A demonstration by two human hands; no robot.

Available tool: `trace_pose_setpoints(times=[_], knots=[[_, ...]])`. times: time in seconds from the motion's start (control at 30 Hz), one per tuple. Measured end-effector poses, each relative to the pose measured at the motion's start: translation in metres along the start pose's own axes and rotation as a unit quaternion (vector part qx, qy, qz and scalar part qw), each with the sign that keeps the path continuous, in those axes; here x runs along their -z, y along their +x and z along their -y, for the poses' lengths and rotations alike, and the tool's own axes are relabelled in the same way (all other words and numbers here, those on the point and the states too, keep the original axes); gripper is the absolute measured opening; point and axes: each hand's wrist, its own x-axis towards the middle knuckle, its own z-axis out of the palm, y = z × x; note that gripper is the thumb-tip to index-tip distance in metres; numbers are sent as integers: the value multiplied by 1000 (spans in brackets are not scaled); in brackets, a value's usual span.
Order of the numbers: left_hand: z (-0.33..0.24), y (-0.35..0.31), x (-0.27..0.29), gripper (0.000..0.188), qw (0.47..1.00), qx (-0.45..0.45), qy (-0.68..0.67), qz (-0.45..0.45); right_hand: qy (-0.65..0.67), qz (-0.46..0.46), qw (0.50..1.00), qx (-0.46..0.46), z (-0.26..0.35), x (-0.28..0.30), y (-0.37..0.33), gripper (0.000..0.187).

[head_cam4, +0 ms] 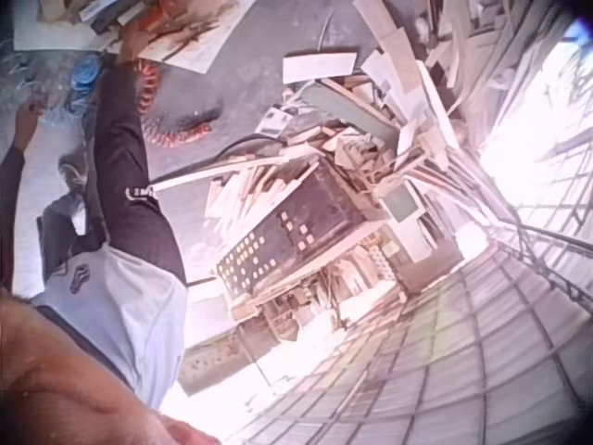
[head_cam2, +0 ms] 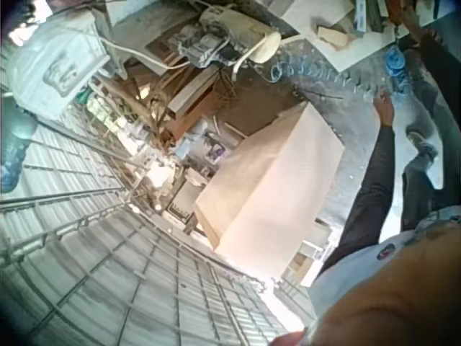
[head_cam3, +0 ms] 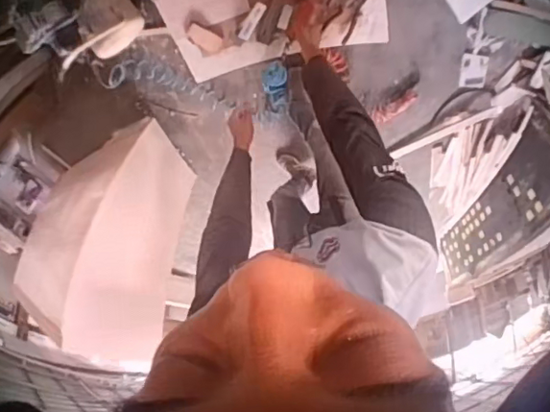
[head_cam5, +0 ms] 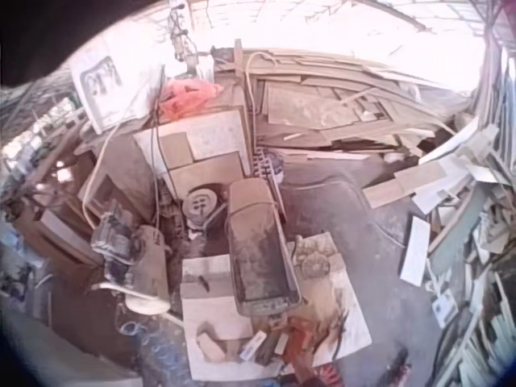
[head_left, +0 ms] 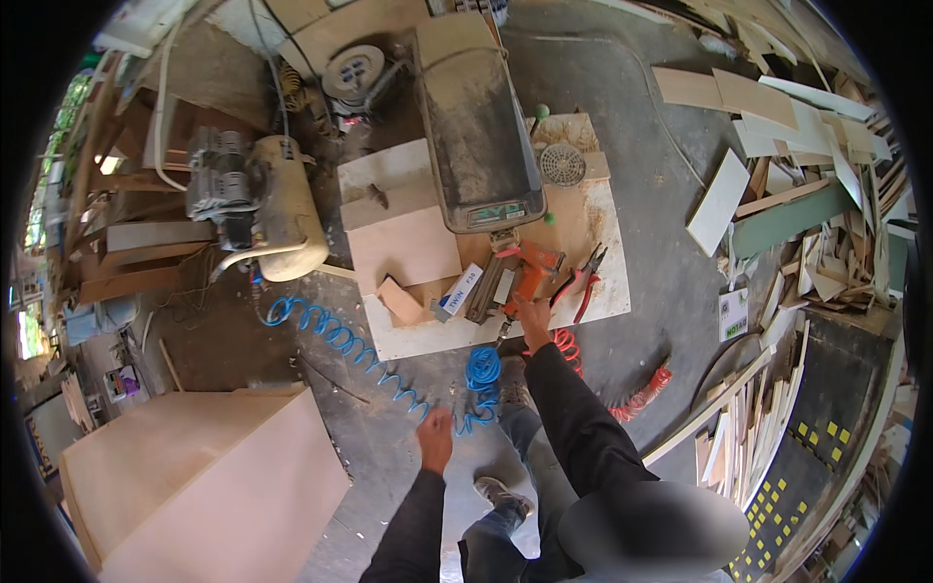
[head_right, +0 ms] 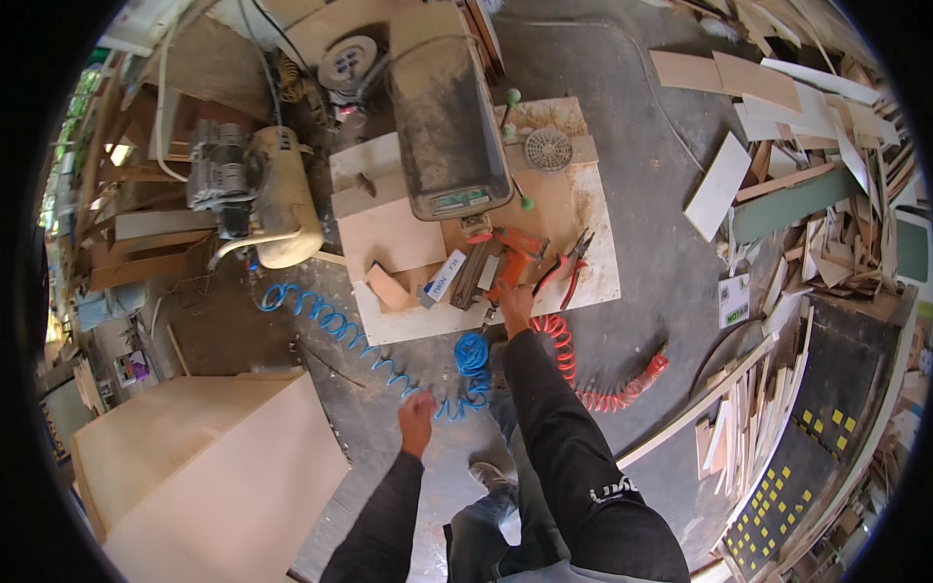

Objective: The person assembles a wooden shelf by aligning wooden panels and securing them using a pneumatic nail gun.

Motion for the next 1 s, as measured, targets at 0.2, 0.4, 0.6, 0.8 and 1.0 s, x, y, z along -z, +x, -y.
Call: trace_pose_setpoints(times=[0.2,0.4,0.6,0.8,1.0], knots=[[-61,156,-56,35,951,-202,216,87,-37,50,998,-18,39,-17,-58,55],[-82,206,-126,54,886,-190,412,92,61,181,980,-62,25,10,-44,55],[-80,226,-132,61,842,-145,515,77,6,204,978,38,35,22,-62,50],[-83,234,-126,22,917,-298,266,15,298,274,914,-2,38,48,-77,44],[-104,207,-87,22,986,-153,49,-52,391,261,874,-126,34,138,-134,46]])
